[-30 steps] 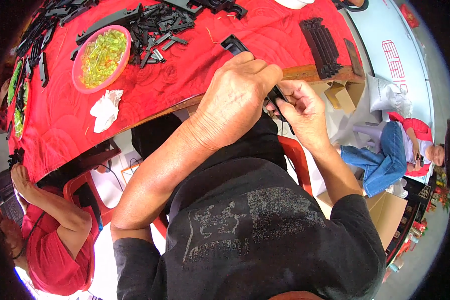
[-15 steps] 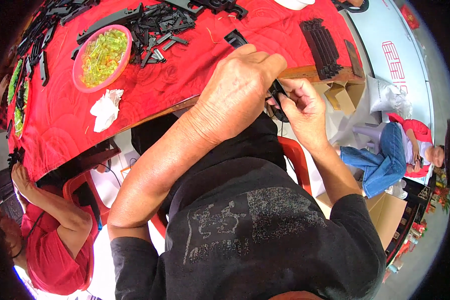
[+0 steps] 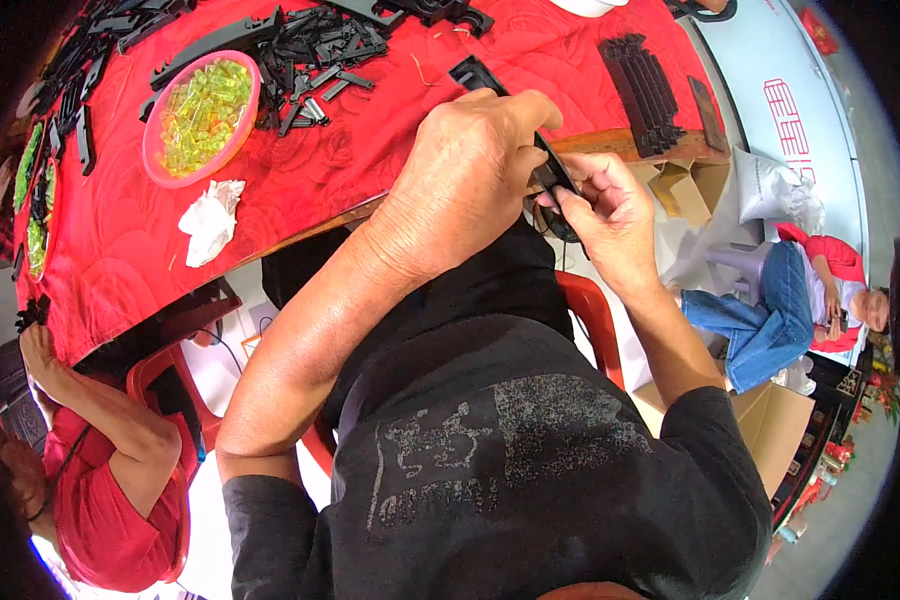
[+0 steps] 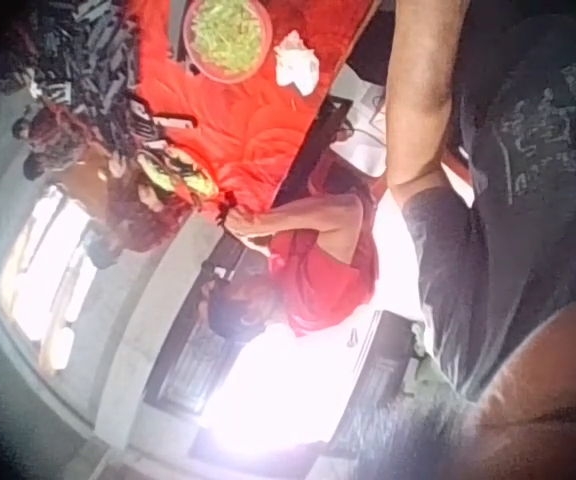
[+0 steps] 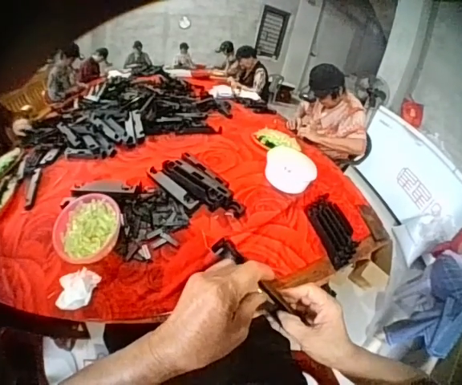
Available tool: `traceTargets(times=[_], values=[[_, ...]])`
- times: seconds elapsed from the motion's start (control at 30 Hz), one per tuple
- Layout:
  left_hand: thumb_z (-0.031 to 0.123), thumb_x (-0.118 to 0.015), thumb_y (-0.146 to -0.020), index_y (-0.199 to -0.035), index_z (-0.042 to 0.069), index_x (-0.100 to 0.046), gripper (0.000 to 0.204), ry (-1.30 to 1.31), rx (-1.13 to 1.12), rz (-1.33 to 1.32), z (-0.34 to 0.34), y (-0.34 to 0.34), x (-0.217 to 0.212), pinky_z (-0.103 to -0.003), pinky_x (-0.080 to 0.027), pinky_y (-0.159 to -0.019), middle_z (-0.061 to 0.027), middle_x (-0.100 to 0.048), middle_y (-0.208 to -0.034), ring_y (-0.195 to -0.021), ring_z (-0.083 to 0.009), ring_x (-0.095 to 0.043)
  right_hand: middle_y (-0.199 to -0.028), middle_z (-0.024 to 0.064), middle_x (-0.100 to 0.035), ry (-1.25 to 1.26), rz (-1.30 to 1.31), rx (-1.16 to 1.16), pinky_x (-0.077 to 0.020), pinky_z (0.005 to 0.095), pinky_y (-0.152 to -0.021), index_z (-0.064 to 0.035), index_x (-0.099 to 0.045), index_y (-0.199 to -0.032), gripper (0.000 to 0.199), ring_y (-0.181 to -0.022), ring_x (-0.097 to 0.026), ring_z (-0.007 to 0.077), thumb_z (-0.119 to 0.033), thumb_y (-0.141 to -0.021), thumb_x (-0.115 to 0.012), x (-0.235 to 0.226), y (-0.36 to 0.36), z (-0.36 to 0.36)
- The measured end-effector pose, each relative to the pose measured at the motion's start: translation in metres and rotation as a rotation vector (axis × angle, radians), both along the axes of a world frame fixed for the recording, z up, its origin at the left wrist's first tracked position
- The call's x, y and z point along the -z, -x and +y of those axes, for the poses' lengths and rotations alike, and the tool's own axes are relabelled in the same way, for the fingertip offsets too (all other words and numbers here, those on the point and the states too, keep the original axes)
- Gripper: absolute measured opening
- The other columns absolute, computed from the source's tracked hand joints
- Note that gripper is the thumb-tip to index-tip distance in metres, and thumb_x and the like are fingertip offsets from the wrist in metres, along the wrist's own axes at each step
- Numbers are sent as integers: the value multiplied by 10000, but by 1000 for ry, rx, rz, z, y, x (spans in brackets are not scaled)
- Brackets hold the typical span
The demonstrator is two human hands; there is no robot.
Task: The person assembles plastic components by fitting and pressing pieces into a plastic casing by hand.
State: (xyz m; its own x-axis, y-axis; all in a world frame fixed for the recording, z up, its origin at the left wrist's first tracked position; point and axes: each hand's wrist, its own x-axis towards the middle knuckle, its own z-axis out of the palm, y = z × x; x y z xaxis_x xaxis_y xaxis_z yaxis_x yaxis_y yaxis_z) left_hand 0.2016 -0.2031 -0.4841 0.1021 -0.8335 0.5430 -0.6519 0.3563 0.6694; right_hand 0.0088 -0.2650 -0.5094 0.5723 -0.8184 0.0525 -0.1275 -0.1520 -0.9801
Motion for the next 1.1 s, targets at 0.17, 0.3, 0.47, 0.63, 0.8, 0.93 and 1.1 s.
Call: traceTargets(times=[0.17,0.3,0.47,0.63,0.8,0.93,1.1], values=[[24,-663,-795,-994,30,-639,200,-6,1,9,1,1,1,-386,-515,-669,-107,-647,-737,-746,-298,-649,-1123,147,-644,-83,26,-36,-564,303,-854,48,-534,-1163,271,-949,-670,179,108,-900,-561,-8,-1,0],[15,-660,-789,-991,30,-636,203,17,-9,-10,-1,4,1,-391,-510,-655,-114,-641,-731,-735,-303,-638,-1123,141,-644,-81,30,-26,-565,304,-855,46,-538,-1161,270,-948,-670,177,111,-899,-560,-5,0,-2],[5,-654,-784,-982,29,-627,201,18,6,-25,-1,5,0,-392,-506,-651,-119,-637,-725,-730,-312,-626,-1123,130,-644,-32,29,-29,-567,304,-855,44,-546,-1151,263,-955,-663,167,121,-900,-546,-4,-1,-2],[2,-651,-782,-987,27,-626,208,9,0,-34,0,7,0,-408,-506,-661,-128,-636,-731,-742,-329,-626,-1111,130,-647,-49,32,-20,-567,304,-858,45,-548,-1144,254,-956,-661,166,118,-901,-545,-6,0,0],[-2,-680,-651,-818,25,-520,232,56,-4,-111,2,11,-6,-438,-505,-695,-149,-612,-746,-788,-352,-610,-1099,130,-650,-31,47,-16,-568,306,-847,46,-549,-1142,255,-953,-659,162,117,-897,-549,-7,0,0],[16,-669,-639,-816,37,-522,230,71,-21,-172,3,13,-6,-413,-504,-717,-130,-616,-757,-787,-322,-605,-1060,98,-647,21,42,6,-547,274,-832,38,-557,-1142,257,-939,-650,136,115,-896,-555,-4,0,0],[-1,-707,-687,-976,4,-610,305,99,-18,-201,2,14,-3,-420,-496,-682,-134,-610,-761,-769,-339,-608,-1011,74,-669,32,17,27,-539,245,-799,35,-580,-1118,237,-906,-642,98,86,-887,-582,-6,-2,4]])
